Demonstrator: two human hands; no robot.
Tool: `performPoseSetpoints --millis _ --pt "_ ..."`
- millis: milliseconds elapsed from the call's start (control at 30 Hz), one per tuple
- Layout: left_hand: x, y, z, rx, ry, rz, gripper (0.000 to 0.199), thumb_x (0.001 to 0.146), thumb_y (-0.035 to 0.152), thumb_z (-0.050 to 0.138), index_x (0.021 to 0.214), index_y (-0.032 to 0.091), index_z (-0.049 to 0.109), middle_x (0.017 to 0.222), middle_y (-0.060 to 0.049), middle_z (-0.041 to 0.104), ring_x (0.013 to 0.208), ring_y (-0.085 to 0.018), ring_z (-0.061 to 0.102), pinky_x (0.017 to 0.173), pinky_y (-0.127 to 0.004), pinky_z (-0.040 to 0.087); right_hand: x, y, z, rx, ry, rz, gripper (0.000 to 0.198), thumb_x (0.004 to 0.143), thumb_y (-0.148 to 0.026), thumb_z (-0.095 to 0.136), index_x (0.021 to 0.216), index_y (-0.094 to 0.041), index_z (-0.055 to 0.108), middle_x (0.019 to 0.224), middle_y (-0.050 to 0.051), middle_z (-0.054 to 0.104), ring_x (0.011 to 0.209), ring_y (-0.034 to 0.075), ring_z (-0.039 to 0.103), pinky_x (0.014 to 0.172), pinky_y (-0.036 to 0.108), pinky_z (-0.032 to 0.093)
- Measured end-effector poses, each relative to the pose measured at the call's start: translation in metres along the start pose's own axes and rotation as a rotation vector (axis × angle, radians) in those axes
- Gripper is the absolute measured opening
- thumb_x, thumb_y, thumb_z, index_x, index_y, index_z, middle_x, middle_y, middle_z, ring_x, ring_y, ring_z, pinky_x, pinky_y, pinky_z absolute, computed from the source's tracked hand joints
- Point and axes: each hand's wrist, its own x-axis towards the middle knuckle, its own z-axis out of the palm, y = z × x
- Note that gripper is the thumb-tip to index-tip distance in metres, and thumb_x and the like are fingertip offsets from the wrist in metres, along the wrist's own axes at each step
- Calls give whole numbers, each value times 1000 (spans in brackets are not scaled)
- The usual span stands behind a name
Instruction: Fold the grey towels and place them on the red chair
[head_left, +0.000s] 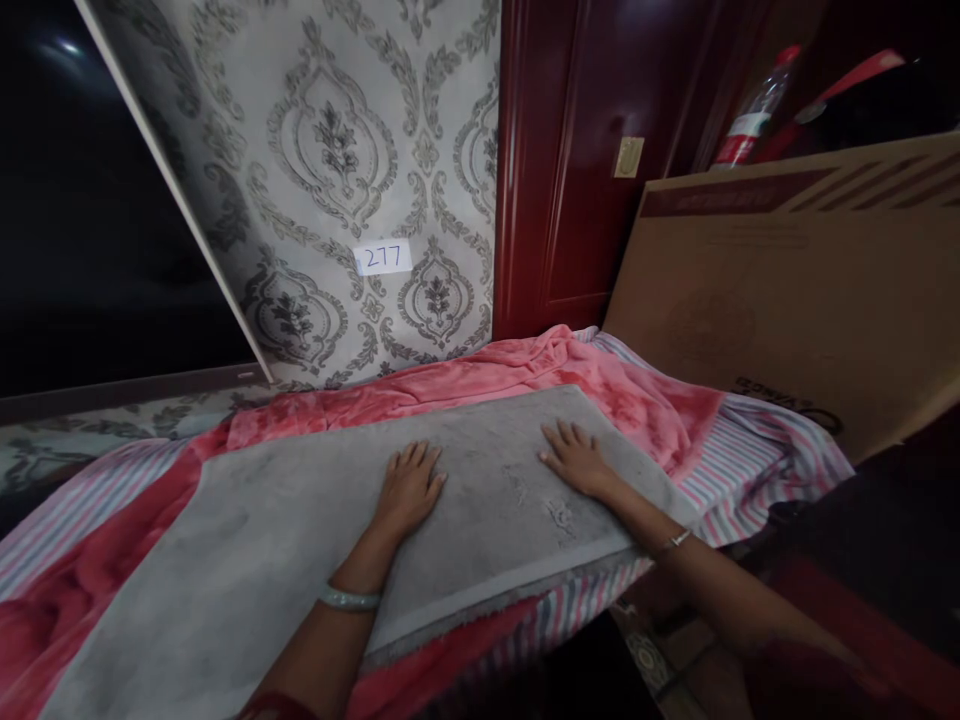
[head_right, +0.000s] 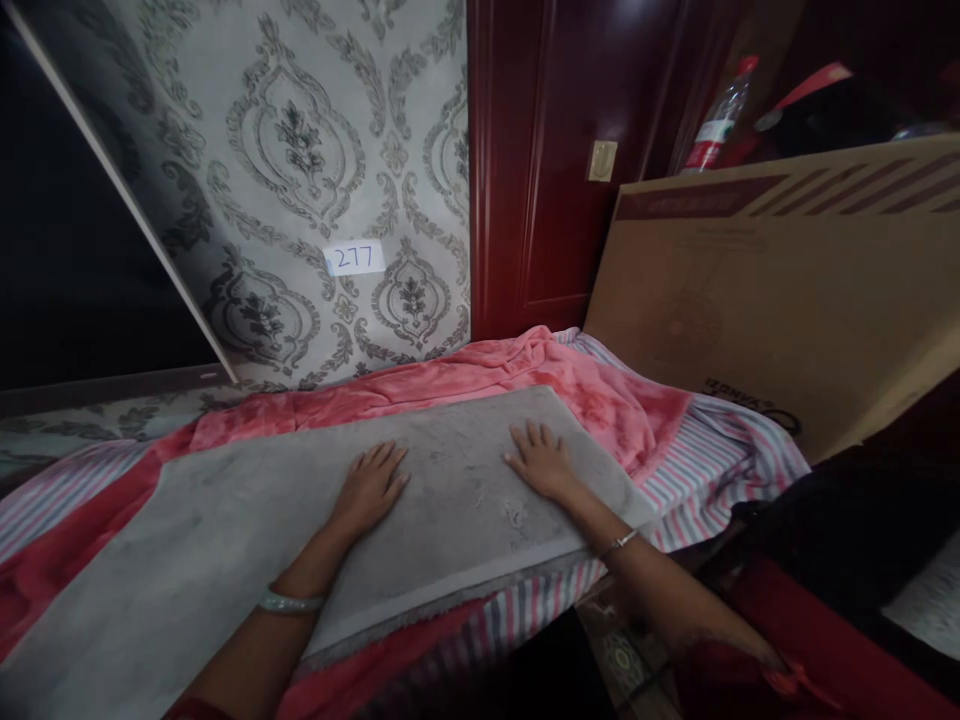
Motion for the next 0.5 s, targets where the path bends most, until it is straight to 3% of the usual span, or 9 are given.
performPoseSetpoints --millis 133,267,367,500 --pt "-1 2 -4 4 -23 7 52 100 34 44 150 21 50 158 -14 47 149 -30 38 122 -54 30 -51 -45 9 85 43 -271 62 104 -59 32 161 -33 33 170 9 21 156 35 18 121 64 20" --pt "-2 3 -5 14 -43 3 53 101 34 41 151 20 49 159 -14 45 150 -30 36 123 -53 29 -97 -75 17 185 71 -434 59 103 -55 42 158 -35 39 168 7 27 155 34 21 122 64 20" --pt "-2 2 -3 13 -28 3 52 100 34 42 150 19 50 158 -14 45 149 -31 37 122 -54 30 -115 -77 26 206 136 -516 57 103 -50 45 158 -36 40 167 4 29 155 32 24 122 61 24" --pt "-2 1 -1 9 -2 8 52 100 34 45 150 20 50 157 -14 47 149 -31 39 121 -54 32 -117 -53 45 198 328 -510 52 104 -43 42 155 -34 45 162 5 40 151 28 34 119 55 33"
